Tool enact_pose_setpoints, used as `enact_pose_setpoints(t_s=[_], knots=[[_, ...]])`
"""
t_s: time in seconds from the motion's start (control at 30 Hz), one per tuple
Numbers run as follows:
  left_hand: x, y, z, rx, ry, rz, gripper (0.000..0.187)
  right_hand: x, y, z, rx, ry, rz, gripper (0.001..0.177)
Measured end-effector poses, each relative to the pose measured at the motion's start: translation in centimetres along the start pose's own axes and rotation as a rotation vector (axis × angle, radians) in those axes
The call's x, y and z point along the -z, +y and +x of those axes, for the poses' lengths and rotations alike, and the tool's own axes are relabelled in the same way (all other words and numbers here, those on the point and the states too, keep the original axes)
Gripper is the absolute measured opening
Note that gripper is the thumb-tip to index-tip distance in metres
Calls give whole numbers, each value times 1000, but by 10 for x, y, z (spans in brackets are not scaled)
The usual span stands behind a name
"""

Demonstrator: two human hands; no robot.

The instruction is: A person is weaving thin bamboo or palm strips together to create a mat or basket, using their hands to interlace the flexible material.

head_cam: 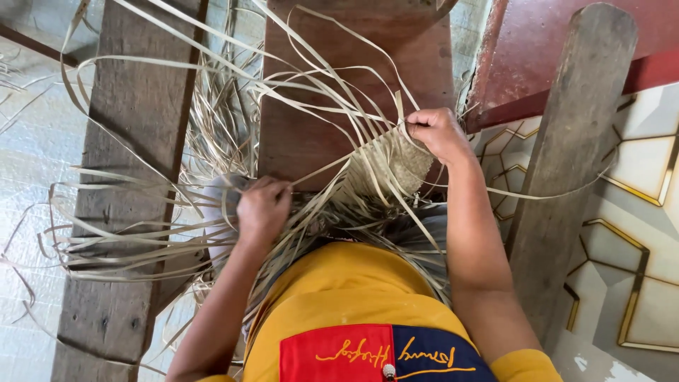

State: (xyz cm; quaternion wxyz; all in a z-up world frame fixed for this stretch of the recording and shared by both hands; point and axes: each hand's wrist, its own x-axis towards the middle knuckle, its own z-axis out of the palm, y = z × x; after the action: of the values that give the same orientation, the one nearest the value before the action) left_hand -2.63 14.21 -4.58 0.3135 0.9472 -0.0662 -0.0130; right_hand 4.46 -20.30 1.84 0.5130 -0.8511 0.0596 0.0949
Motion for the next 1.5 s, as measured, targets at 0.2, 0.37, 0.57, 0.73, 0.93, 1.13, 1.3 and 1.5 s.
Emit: enact_pose_setpoints(t_s=[0.2,0.37,0.57,0.73,0.93,1.13,1.3,1.5], knots=[[64,22,3,114,-230,162,47,1,-11,-8,0,0,-24,4],[37,92,55,-94,-181,-101,54,-11,-40,-19,60,-45,-56,3],[-47,119,89,245,-329,-769,54,-19,-29,-24,192,26,-153,13],[-72,110,108,385,-328,-866,33,-22,-33,-39,326,461,-526,15],[-61,125,123,342,-398,-722,40,-44,23,-27,187,222,-1139,20],[-64,147,128,267,-463,-432,43,-42,-13,-7,594,325,-1382,3],[-71,152,132,309,-453,-421,28,-39,-50,3,954,355,-1410,6],[-26,174,128,266,-451,-391,27,-19,-111,5,1080,313,-1385,5]])
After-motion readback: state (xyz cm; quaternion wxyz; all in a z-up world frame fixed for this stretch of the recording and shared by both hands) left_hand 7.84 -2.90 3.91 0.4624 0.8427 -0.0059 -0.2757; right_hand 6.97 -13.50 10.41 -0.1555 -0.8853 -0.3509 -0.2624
